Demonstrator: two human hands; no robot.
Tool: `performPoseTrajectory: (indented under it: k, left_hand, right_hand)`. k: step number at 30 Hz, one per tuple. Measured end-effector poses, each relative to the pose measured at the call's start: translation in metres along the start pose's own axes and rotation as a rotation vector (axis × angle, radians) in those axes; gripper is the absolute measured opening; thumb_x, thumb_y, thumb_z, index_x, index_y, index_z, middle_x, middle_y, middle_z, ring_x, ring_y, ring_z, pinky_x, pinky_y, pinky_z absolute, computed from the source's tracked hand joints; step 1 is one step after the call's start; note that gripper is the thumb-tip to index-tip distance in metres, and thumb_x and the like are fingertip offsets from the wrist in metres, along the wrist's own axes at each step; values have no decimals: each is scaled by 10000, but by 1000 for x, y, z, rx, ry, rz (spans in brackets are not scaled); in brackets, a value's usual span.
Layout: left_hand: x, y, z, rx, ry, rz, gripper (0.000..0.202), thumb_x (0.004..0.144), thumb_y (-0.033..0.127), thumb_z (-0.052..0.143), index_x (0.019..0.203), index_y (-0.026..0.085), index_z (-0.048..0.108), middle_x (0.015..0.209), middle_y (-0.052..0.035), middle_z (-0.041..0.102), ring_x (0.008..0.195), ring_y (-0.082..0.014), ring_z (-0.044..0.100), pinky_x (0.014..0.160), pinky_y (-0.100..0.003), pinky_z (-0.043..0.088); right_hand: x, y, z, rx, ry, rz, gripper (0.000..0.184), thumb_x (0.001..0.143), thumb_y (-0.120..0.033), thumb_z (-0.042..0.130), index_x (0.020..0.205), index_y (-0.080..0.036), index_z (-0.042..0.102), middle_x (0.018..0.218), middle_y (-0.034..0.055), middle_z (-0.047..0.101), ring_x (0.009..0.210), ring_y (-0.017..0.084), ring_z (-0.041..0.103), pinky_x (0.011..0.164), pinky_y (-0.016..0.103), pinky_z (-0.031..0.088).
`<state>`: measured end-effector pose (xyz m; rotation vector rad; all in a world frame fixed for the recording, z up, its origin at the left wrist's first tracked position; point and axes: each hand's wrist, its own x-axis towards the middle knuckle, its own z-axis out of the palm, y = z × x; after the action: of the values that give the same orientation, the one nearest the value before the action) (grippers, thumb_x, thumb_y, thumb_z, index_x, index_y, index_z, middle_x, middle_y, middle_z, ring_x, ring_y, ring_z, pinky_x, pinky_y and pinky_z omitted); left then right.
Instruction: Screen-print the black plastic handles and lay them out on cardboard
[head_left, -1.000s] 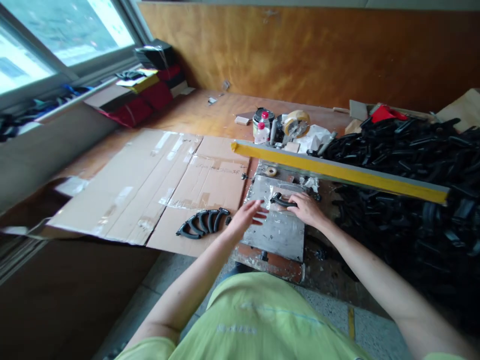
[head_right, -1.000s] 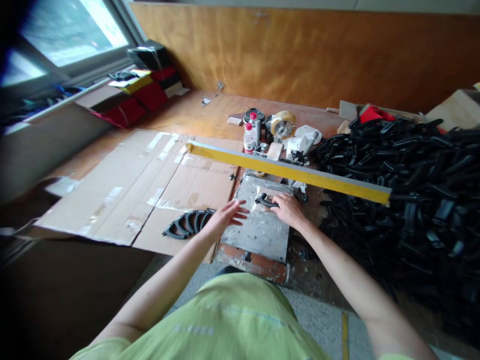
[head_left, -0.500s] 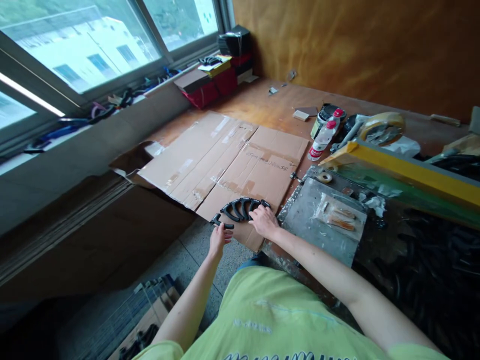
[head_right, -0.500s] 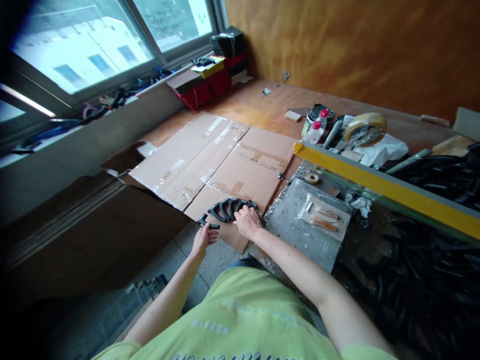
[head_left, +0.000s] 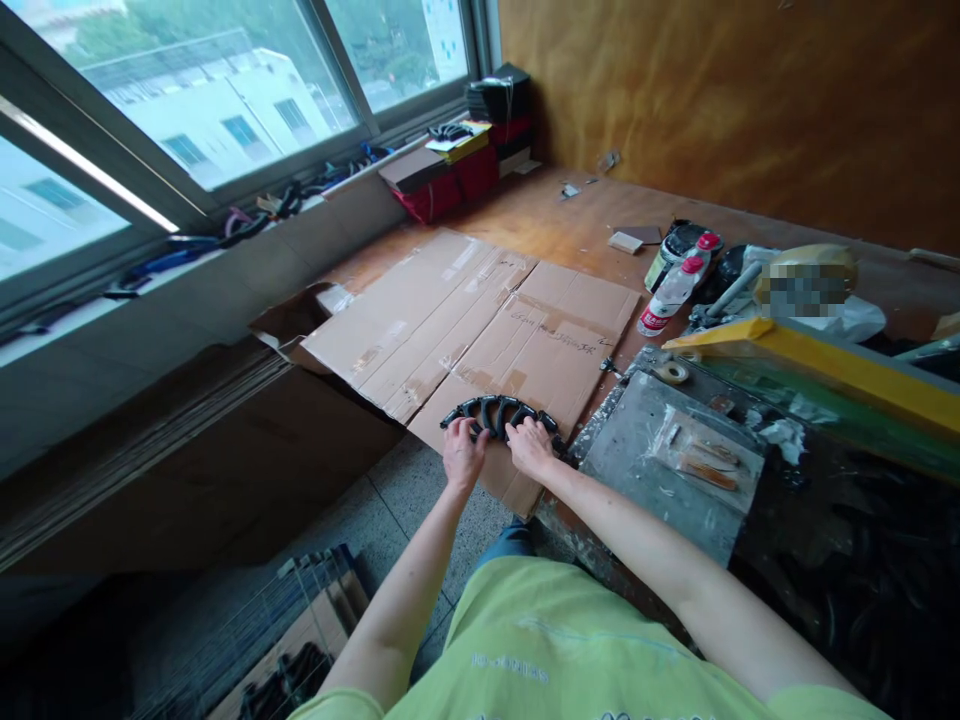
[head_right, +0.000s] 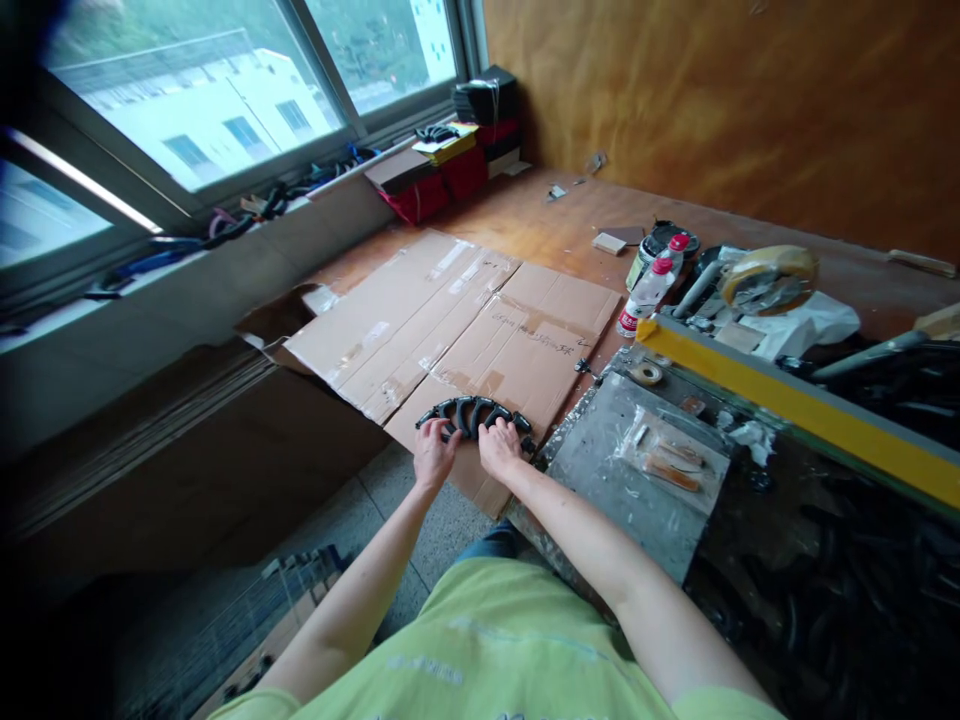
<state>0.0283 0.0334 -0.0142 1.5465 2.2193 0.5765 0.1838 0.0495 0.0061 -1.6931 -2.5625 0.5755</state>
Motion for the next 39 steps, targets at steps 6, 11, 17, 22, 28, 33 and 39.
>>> performPoseTrajectory:
  k: [6, 11, 17, 22, 28, 33, 39]
  left_hand:
    - [-6, 44, 24, 333, -90, -4, 508, 834, 490, 519, 1282, 260, 582, 1411, -122, 479, 1259, -360, 404, 963, -532, 389]
    - [17, 46, 18, 377, -73, 57, 434, 863, 430, 483, 1215, 223, 632, 1318, -138, 544, 1150, -322, 494, 895, -453, 429]
    - [121, 76, 18, 373, -10, 258, 407, 869, 396, 485, 1217, 241, 629, 1300, -118, 553, 1177, -302, 469, 952, -435, 389]
    - [261, 149, 35, 341, -87, 394, 409, 876, 450, 439, 1153, 243, 658, 1219, -128, 582, 1136, -315, 487, 919, -461, 405]
    - [380, 222, 80, 344, -143, 465, 428, 881, 453, 415, 1091, 183, 671, 1198, -168, 583, 1119, -325, 501, 899, -480, 423]
    - [434, 254, 106, 328, -120, 484, 414, 916, 377, 362, 1102, 163, 664, 1205, -181, 593, 1129, -334, 506, 905, -497, 426]
    - [432, 239, 123, 265, -50, 574, 534, 933, 364, 341, 1452, 248, 395, 1570, -151, 253, 1409, -388, 240, 1032, -612, 316]
  right_hand:
    - [6, 3, -4, 27, -32, -7, 327, 938, -165, 357, 1084, -171, 649, 963, 130, 712, 1078, 268, 489, 870, 387, 302]
    - [17, -1, -1, 93, 53, 31, 364, 942, -159, 322, 1091, -161, 653, 972, 146, 706, 1066, 264, 501, 864, 380, 323]
    - [99, 20, -32, 181, 198, 154, 416, 933, -161, 315, 1225, -180, 610, 1062, 134, 686, 1073, 266, 496, 866, 386, 353]
    - [219, 75, -81, 194, 230, 348, 469, 929, -162, 306, 1330, -166, 549, 1147, 127, 669, 1112, 282, 484, 885, 393, 373]
    - [322, 150, -115, 221, 222, 491, 532, 916, -154, 330, 1442, -163, 410, 1305, 108, 595, 1175, 262, 476, 918, 365, 398]
    - [374, 190, -123, 241, 231, 523, 559, 923, -182, 324, 1481, -162, 338, 1435, 108, 482, 1274, 274, 407, 979, 411, 394]
    - [381, 199, -117, 239, 295, 463, 584, 900, -168, 409, 1479, -180, 330, 1473, 129, 428, 1318, 258, 374, 1038, 422, 362]
